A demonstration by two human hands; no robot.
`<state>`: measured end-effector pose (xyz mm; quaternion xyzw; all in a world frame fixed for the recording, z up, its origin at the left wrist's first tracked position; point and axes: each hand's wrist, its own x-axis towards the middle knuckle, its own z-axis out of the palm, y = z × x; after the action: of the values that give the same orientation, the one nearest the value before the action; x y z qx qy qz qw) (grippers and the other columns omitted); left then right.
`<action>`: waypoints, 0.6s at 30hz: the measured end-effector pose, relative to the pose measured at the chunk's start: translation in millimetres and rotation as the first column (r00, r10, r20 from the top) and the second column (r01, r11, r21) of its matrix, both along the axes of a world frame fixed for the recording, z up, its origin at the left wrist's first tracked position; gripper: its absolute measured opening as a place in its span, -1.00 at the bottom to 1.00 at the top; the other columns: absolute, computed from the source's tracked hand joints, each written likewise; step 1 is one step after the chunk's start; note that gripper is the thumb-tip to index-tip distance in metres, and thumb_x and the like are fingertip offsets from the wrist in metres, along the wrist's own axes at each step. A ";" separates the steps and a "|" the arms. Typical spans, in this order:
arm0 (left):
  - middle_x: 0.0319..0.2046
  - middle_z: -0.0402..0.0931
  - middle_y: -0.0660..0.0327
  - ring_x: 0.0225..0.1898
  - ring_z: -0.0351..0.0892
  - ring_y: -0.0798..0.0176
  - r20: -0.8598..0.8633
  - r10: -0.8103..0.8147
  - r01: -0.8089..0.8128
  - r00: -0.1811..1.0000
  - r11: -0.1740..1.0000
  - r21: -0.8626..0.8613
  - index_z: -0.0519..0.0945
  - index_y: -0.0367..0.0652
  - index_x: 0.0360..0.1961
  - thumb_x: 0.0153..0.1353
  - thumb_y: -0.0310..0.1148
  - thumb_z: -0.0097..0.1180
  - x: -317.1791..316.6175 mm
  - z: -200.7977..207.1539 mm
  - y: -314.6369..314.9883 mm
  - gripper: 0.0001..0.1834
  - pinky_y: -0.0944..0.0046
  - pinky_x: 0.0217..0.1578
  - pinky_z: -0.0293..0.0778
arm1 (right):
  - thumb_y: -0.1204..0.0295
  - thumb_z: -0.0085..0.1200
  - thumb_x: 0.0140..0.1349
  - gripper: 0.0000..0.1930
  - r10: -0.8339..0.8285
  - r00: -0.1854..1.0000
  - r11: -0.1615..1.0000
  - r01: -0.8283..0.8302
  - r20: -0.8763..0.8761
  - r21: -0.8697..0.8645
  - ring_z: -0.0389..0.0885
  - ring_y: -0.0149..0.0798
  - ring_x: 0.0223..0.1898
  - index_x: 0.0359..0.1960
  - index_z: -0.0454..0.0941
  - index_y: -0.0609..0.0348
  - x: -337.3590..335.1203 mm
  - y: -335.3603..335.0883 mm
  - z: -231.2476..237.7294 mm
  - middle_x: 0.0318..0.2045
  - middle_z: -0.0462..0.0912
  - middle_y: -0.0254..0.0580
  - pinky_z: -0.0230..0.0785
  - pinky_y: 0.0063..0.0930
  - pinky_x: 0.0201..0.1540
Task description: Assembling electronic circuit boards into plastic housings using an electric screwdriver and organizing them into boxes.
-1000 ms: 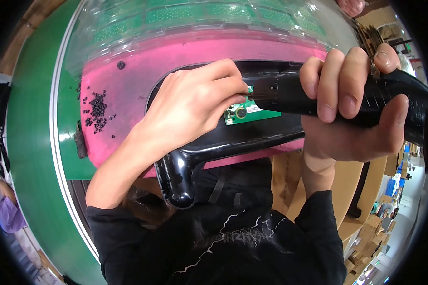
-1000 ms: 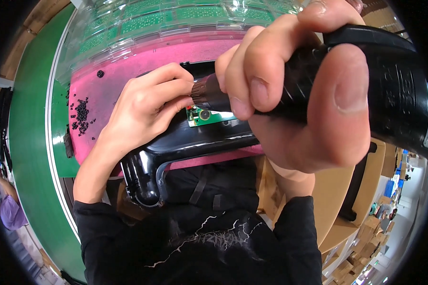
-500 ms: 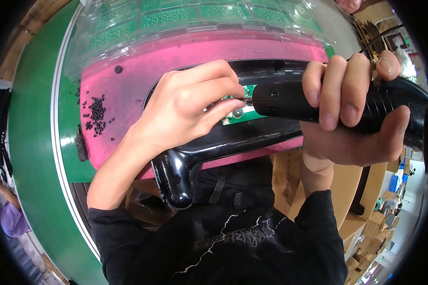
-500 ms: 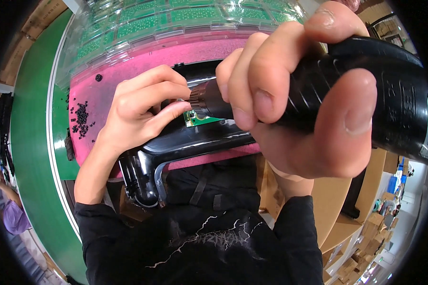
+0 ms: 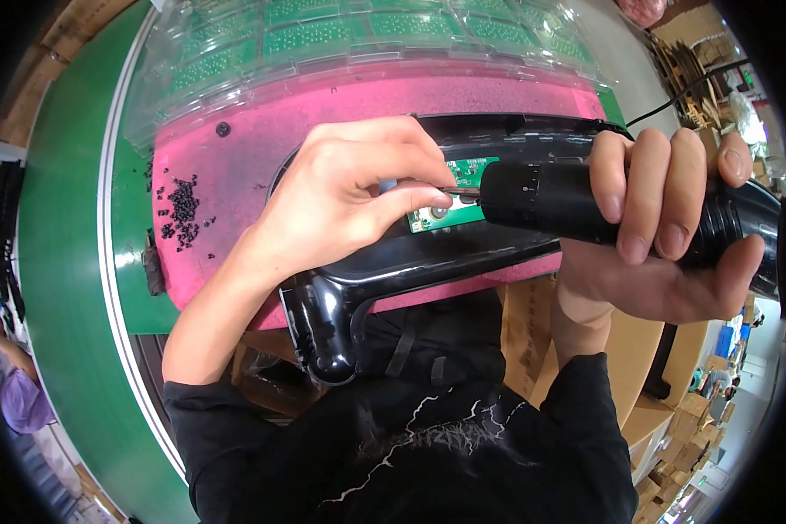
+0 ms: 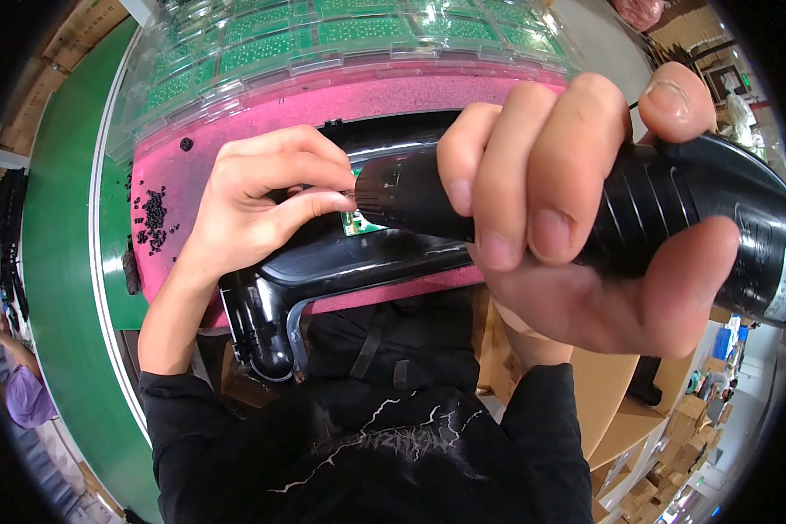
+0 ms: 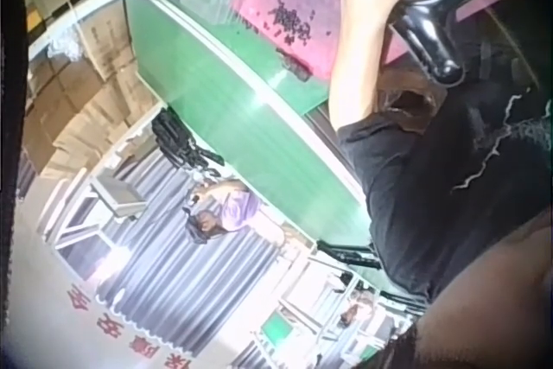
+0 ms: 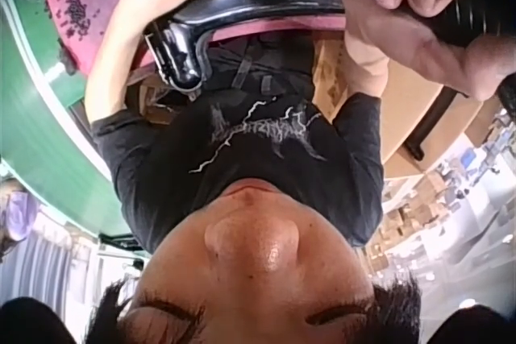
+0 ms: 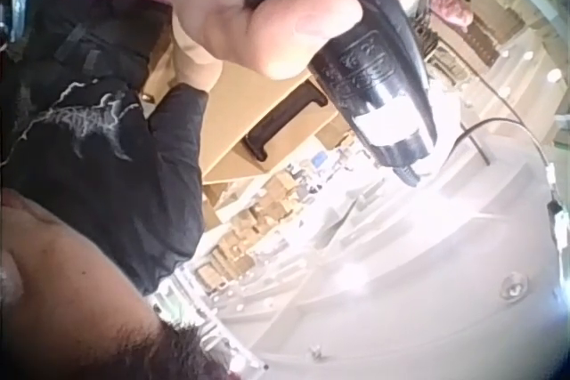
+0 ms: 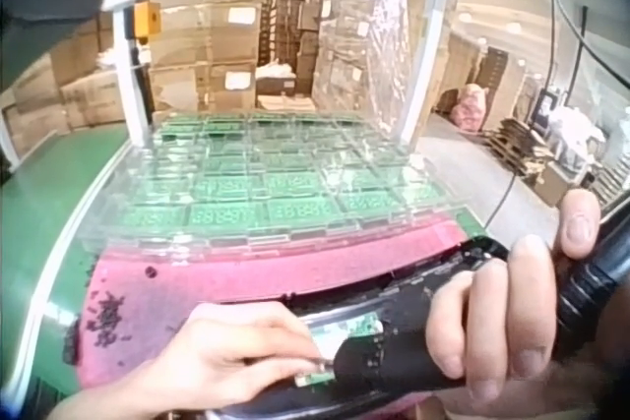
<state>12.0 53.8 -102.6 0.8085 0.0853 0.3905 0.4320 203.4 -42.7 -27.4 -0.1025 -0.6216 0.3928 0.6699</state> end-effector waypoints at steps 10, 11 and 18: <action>-0.42 0.50 0.19 -0.44 0.54 0.26 -0.307 -0.025 0.031 0.951 0.999 0.013 0.54 -0.29 -0.34 0.06 -0.61 0.22 -0.1 0.2 -4.1 -0.87 0.27 -0.44 0.44 | 0.06 -0.04 0.28 -0.55 -0.029 0.999 0.998 0.028 0.024 0.051 0.39 -0.50 -0.58 0.06 0.34 0.09 -4.1 6.5 -9.5 -0.54 0.41 -0.46 0.24 -0.52 -0.38; -0.43 0.48 0.19 -0.45 0.53 0.24 -0.352 0.088 -0.005 0.932 0.973 0.231 0.52 -0.28 -0.35 0.05 -0.59 0.23 -1.8 -3.7 -1.7 -0.86 0.24 -0.45 0.43 | 0.06 -0.07 0.31 -0.56 -0.027 0.998 0.999 0.025 0.056 0.035 0.38 -0.49 -0.60 0.06 0.31 0.09 -1.8 7.5 -10.1 -0.54 0.41 -0.43 0.24 -0.49 -0.40; -0.41 0.48 0.22 -0.50 0.44 0.24 -0.395 0.071 -0.038 0.916 0.995 0.091 0.54 -0.26 -0.36 -0.07 -0.52 0.34 -1.4 -1.0 -4.4 -0.76 0.26 -0.44 0.41 | 0.05 -0.08 0.30 -0.59 -0.284 0.956 0.932 0.294 0.076 -0.211 0.32 -0.47 -0.68 -0.02 0.28 0.07 -21.8 0.8 -26.4 -0.62 0.38 -0.44 0.21 -0.50 -0.49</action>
<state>10.6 49.3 -103.6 0.8852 0.1777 0.2330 0.3614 181.6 -41.9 -53.8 -0.2751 -0.5671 0.3543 0.6908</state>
